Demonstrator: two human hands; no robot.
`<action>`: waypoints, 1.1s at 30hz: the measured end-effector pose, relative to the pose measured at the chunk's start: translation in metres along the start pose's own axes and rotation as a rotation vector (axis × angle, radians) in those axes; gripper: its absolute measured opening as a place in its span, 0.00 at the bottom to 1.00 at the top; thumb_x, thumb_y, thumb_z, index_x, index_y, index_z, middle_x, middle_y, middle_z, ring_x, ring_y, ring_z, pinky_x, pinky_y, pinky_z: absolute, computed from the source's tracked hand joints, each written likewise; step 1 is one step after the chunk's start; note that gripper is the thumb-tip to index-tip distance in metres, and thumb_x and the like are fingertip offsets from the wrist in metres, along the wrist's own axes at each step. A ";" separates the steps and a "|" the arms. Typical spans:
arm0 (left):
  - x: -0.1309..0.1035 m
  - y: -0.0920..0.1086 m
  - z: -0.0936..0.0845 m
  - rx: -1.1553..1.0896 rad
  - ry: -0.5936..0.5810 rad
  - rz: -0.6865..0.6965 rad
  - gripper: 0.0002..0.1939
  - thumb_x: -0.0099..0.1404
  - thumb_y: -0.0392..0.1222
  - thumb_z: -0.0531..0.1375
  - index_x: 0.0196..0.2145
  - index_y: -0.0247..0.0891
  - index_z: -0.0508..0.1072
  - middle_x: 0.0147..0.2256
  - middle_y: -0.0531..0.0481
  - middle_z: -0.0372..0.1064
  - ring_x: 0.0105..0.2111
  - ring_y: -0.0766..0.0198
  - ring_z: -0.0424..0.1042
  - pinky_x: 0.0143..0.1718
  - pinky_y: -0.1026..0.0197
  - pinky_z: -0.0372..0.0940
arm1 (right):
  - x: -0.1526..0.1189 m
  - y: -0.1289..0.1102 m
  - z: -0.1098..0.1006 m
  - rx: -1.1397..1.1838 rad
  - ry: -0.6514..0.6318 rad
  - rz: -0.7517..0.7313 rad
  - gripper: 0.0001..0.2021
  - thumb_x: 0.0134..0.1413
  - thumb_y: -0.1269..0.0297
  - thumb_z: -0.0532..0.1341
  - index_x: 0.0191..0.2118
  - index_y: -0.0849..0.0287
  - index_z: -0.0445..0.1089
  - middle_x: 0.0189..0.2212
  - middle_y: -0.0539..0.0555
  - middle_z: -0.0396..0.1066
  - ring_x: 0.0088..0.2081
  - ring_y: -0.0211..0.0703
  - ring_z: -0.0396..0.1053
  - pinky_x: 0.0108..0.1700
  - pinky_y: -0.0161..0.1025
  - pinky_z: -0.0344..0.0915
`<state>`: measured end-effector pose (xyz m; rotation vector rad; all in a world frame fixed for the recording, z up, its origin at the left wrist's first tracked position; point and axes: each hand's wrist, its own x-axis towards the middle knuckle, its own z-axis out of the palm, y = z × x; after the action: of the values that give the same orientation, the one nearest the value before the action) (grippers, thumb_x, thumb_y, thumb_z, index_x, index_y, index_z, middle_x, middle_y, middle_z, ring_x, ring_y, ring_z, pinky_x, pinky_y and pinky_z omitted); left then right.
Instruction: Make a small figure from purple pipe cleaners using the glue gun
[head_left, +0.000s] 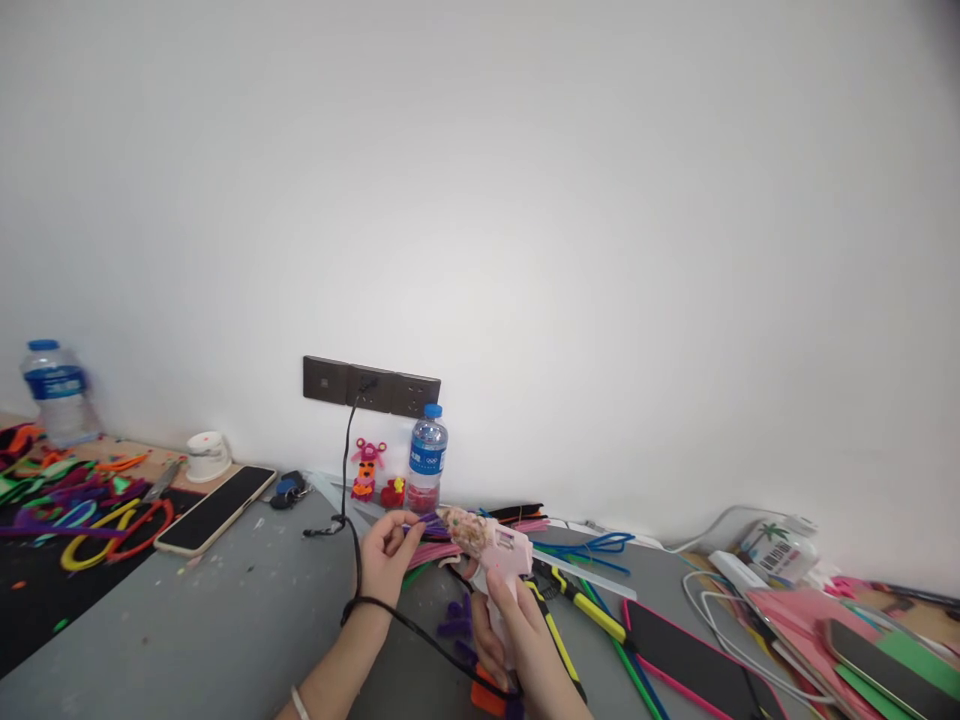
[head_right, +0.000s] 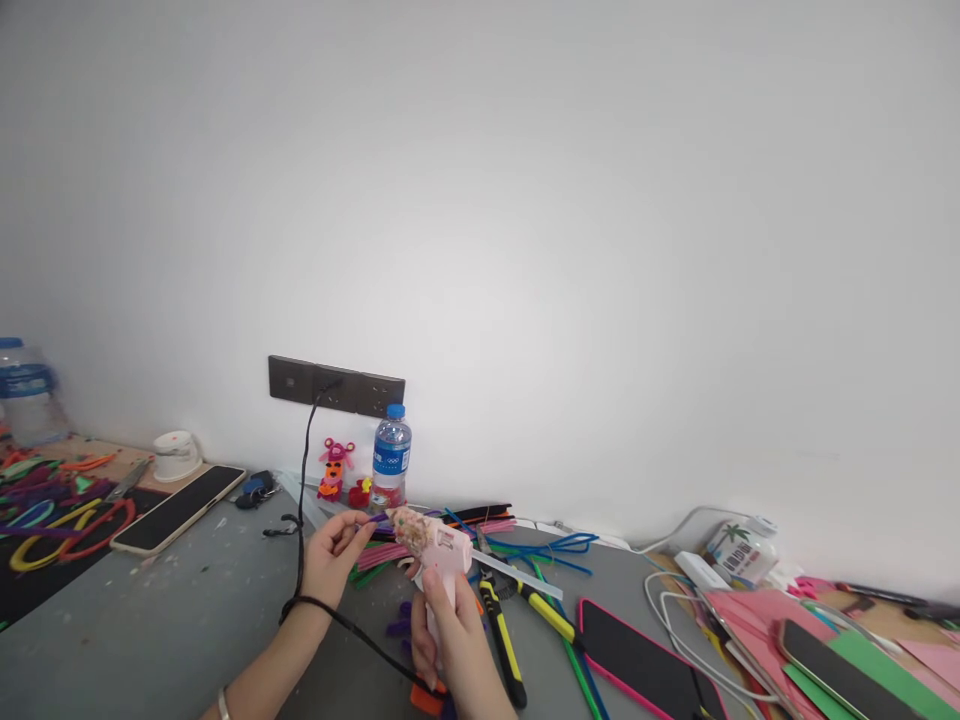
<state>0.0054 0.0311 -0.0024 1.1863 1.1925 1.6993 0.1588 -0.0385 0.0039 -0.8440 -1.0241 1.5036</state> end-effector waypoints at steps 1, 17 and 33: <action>-0.001 0.001 0.000 0.006 -0.003 0.006 0.20 0.45 0.58 0.67 0.21 0.35 0.74 0.15 0.64 0.40 0.15 0.73 0.44 0.18 0.69 0.47 | 0.000 0.000 0.000 0.001 -0.009 0.011 0.24 0.51 0.39 0.58 0.38 0.56 0.61 0.09 0.36 0.52 0.06 0.27 0.42 0.09 0.26 0.38; -0.002 0.012 0.001 0.010 -0.042 0.021 0.18 0.46 0.55 0.66 0.21 0.35 0.73 0.15 0.63 0.43 0.16 0.72 0.47 0.19 0.69 0.49 | -0.001 0.000 0.001 -0.027 0.011 0.082 0.27 0.45 0.36 0.61 0.35 0.57 0.61 0.08 0.36 0.52 0.06 0.26 0.43 0.09 0.25 0.41; -0.004 0.011 0.002 0.002 -0.058 0.000 0.18 0.46 0.54 0.66 0.22 0.34 0.73 0.15 0.63 0.43 0.16 0.72 0.48 0.20 0.69 0.48 | -0.001 0.002 0.000 -0.012 0.020 0.072 0.24 0.47 0.38 0.61 0.33 0.57 0.62 0.08 0.36 0.52 0.07 0.26 0.41 0.08 0.25 0.41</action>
<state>0.0084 0.0248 0.0070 1.2280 1.1591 1.6532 0.1584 -0.0393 0.0014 -0.9116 -0.9981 1.5477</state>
